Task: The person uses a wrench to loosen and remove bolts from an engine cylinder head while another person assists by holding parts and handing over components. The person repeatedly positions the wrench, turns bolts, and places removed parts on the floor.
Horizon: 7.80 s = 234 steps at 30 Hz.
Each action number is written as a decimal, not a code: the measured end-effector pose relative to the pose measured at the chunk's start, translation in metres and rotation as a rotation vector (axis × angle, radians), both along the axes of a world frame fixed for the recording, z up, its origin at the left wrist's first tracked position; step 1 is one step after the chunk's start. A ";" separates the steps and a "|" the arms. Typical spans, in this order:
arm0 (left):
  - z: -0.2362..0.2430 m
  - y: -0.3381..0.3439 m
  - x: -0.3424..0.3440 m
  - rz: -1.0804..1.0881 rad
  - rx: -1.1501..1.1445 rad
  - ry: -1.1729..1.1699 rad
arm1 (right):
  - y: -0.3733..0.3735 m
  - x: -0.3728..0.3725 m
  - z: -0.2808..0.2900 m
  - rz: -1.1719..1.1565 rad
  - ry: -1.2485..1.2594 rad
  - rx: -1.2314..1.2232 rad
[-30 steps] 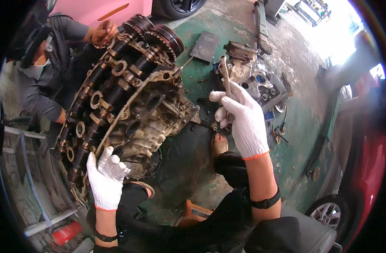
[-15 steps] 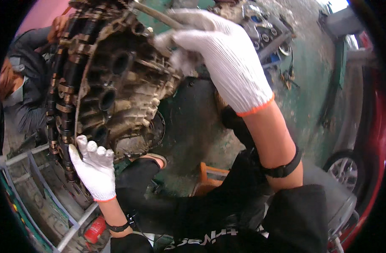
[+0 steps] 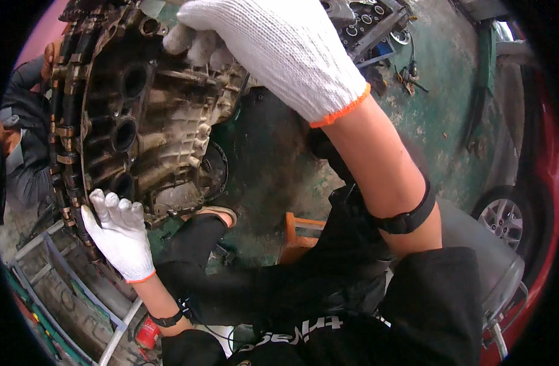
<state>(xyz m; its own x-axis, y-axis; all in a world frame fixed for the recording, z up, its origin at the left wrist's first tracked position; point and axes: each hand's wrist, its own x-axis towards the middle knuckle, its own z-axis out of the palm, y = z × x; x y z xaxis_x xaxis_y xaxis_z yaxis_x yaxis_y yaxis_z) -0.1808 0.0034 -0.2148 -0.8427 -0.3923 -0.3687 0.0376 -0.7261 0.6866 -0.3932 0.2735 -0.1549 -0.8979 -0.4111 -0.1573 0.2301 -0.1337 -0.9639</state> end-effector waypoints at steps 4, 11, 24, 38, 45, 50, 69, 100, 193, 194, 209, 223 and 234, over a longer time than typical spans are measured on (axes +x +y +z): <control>-0.004 -0.007 0.001 -0.042 0.020 0.034 | -0.003 0.003 0.005 0.032 0.002 0.177; -0.007 -0.013 0.004 -0.149 0.099 0.104 | -0.014 0.006 0.019 0.161 -0.027 0.455; -0.001 0.050 0.007 -0.656 -0.405 -0.182 | -0.016 0.003 -0.034 0.292 0.656 0.566; 0.019 0.047 0.006 -0.216 -1.776 -0.084 | -0.049 0.017 -0.047 0.095 0.889 0.517; 0.042 0.011 0.007 0.268 -2.259 -0.124 | -0.067 0.031 -0.031 0.238 0.586 0.516; 0.036 0.009 0.014 0.006 -2.214 -0.262 | -0.077 0.044 -0.030 0.316 0.500 0.577; 0.034 0.012 0.025 -0.116 -2.198 -0.220 | -0.079 0.062 -0.047 0.440 1.168 0.785; 0.016 0.034 0.033 -0.105 -1.682 0.101 | -0.077 0.109 -0.071 0.574 0.770 0.279; -0.022 0.034 -0.030 0.168 -1.185 -0.225 | 0.277 -0.048 -0.461 0.347 0.198 1.684; -0.020 0.034 -0.028 0.179 -1.161 -0.252 | 0.281 -0.050 -0.450 0.346 0.178 1.718; 0.041 0.050 0.026 0.012 -0.981 -0.003 | 0.161 -0.038 -0.092 0.348 0.616 0.997; 0.053 0.022 0.079 0.163 -0.969 0.053 | -0.072 0.099 0.073 0.473 0.560 0.054; 0.044 0.021 0.081 0.055 -1.126 0.010 | -0.098 0.108 0.024 0.338 0.308 -0.076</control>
<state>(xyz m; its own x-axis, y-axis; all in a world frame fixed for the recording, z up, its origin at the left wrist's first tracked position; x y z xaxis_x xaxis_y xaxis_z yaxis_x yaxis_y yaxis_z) -0.1001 0.0243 -0.1707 -0.8149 -0.5339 0.2254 0.0595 0.3098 0.9490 -0.2851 0.1756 -0.1308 -0.7119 -0.6886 0.1381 -0.0229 -0.1737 -0.9845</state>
